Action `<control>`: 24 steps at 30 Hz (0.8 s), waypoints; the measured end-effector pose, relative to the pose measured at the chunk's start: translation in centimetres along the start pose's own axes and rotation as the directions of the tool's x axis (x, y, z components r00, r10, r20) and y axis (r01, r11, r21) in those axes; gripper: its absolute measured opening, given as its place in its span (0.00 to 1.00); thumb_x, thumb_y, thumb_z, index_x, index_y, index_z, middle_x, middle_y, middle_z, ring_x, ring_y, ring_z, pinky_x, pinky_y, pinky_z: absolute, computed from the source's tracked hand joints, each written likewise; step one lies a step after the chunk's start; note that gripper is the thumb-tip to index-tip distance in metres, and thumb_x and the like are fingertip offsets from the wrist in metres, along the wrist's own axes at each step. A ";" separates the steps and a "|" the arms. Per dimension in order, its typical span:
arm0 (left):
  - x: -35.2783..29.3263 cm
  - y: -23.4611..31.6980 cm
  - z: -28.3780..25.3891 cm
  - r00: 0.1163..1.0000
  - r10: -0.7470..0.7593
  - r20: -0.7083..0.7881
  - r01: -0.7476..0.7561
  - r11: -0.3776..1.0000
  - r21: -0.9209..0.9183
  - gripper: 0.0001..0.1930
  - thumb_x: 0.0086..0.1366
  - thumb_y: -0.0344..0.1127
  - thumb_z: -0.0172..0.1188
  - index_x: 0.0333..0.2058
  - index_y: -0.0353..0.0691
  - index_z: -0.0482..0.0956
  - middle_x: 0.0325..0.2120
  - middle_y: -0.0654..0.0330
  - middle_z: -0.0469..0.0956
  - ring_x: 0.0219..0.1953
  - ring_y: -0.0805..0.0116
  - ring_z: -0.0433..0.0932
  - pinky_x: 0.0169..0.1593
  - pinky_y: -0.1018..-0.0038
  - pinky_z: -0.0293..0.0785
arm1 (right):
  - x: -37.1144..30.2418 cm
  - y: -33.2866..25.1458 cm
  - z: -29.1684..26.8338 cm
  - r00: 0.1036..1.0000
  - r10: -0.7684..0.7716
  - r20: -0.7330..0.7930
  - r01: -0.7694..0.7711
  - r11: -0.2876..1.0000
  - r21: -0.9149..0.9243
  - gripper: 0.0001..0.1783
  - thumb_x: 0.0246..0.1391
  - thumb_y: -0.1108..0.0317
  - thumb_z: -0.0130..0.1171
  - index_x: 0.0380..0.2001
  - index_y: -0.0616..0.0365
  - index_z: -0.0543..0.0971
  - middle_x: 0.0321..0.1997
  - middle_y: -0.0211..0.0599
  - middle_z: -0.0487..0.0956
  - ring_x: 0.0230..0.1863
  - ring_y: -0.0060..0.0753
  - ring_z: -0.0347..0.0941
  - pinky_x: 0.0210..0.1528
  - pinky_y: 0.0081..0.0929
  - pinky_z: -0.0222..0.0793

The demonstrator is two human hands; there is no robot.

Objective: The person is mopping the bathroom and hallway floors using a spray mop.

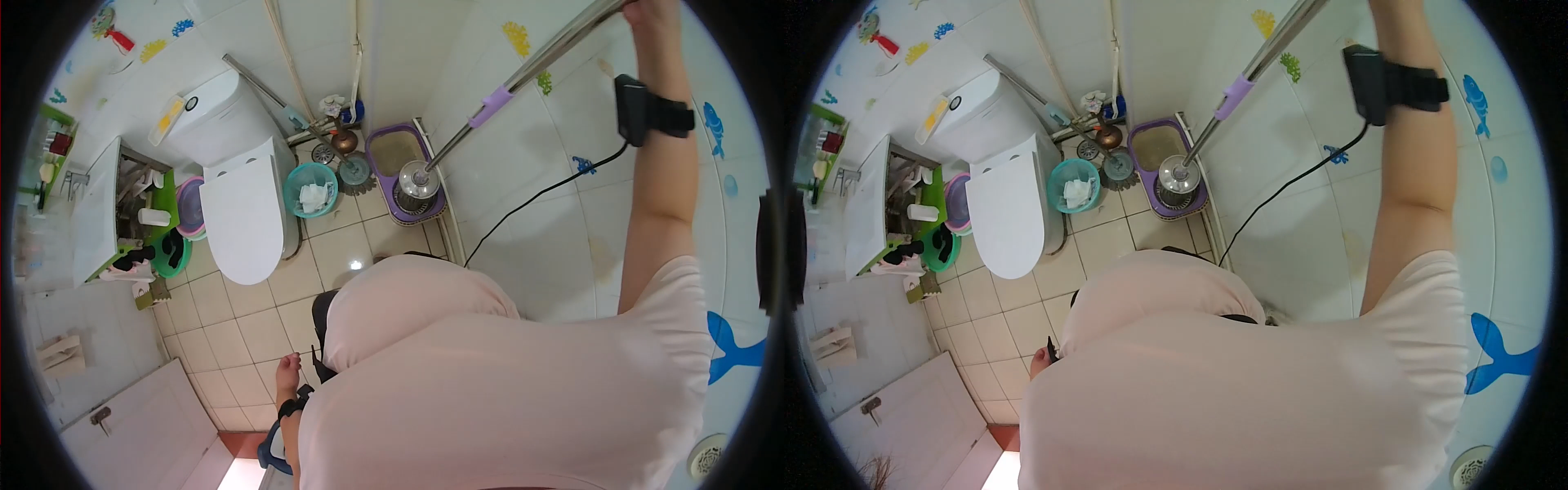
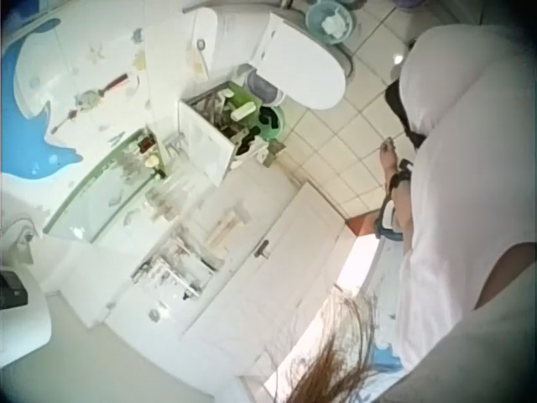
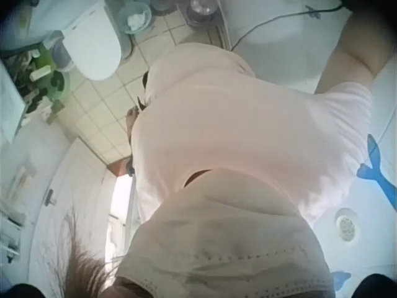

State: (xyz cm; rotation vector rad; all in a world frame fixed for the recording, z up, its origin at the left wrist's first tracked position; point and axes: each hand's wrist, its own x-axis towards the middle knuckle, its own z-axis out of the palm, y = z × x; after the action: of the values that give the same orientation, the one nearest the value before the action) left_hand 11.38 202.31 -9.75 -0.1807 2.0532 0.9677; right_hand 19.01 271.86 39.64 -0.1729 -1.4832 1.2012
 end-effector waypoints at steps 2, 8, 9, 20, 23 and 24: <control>-0.1 1.1 -0.3 0.999 0.032 0.024 -0.037 0.977 0.209 0.16 0.61 0.43 0.51 0.35 0.34 0.74 0.24 0.64 0.74 0.27 0.75 0.69 0.34 0.79 0.66 | -3.1 2.0 1.1 0.997 -0.058 -0.048 0.051 0.989 -0.142 0.19 0.49 0.51 0.57 0.20 0.51 0.65 0.09 0.20 0.58 0.09 0.16 0.54 0.13 0.16 0.56; 3.8 10.9 -1.2 0.957 0.283 0.061 -0.283 0.871 0.401 0.16 0.60 0.44 0.52 0.36 0.34 0.74 0.27 0.56 0.77 0.33 0.69 0.75 0.39 0.75 0.69 | -8.8 6.2 1.3 0.995 -0.002 -0.101 -0.026 0.960 -0.280 0.17 0.51 0.54 0.54 0.21 0.55 0.67 0.10 0.23 0.61 0.10 0.16 0.57 0.14 0.16 0.58; 3.4 13.5 -1.6 0.946 0.317 0.065 -0.315 0.855 0.413 0.16 0.60 0.43 0.52 0.36 0.34 0.74 0.28 0.55 0.77 0.34 0.68 0.75 0.39 0.74 0.69 | -10.0 7.7 1.7 0.994 0.066 -0.091 -0.093 0.939 -0.332 0.17 0.52 0.54 0.54 0.22 0.56 0.67 0.10 0.24 0.62 0.11 0.17 0.58 0.15 0.16 0.59; 5.7 40.5 23.0 0.209 0.800 0.563 -0.973 0.226 0.041 0.17 0.53 0.34 0.58 0.42 0.38 0.70 0.40 0.51 0.71 0.44 0.54 0.70 0.47 0.68 0.66 | -9.6 3.3 1.1 0.642 0.148 0.752 -0.437 0.877 0.200 0.16 0.56 0.54 0.47 0.29 0.57 0.68 0.12 0.23 0.59 0.14 0.19 0.61 0.18 0.17 0.61; 5.2 42.4 30.0 -0.002 0.884 0.468 -0.999 0.015 -0.033 0.23 0.51 0.30 0.59 0.47 0.41 0.65 0.43 0.51 0.69 0.45 0.52 0.69 0.48 0.68 0.65 | -10.6 2.8 1.6 0.639 0.173 0.749 -0.420 0.895 0.152 0.14 0.57 0.56 0.46 0.26 0.54 0.67 0.13 0.21 0.59 0.13 0.16 0.57 0.17 0.15 0.57; 5.7 42.2 31.1 0.006 0.889 0.457 -1.000 0.020 -0.025 0.23 0.51 0.30 0.59 0.47 0.41 0.65 0.43 0.51 0.69 0.45 0.52 0.69 0.48 0.68 0.65 | -11.4 2.6 2.5 0.718 0.216 0.662 -0.389 0.913 0.123 0.14 0.59 0.57 0.43 0.24 0.52 0.65 0.12 0.19 0.58 0.11 0.13 0.53 0.16 0.14 0.54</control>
State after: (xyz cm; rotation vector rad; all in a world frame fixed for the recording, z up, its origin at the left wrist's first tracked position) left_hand 8.73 254.19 -0.82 1.8133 1.6991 1.2356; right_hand 19.47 263.81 30.77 0.2046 -1.9110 1.8380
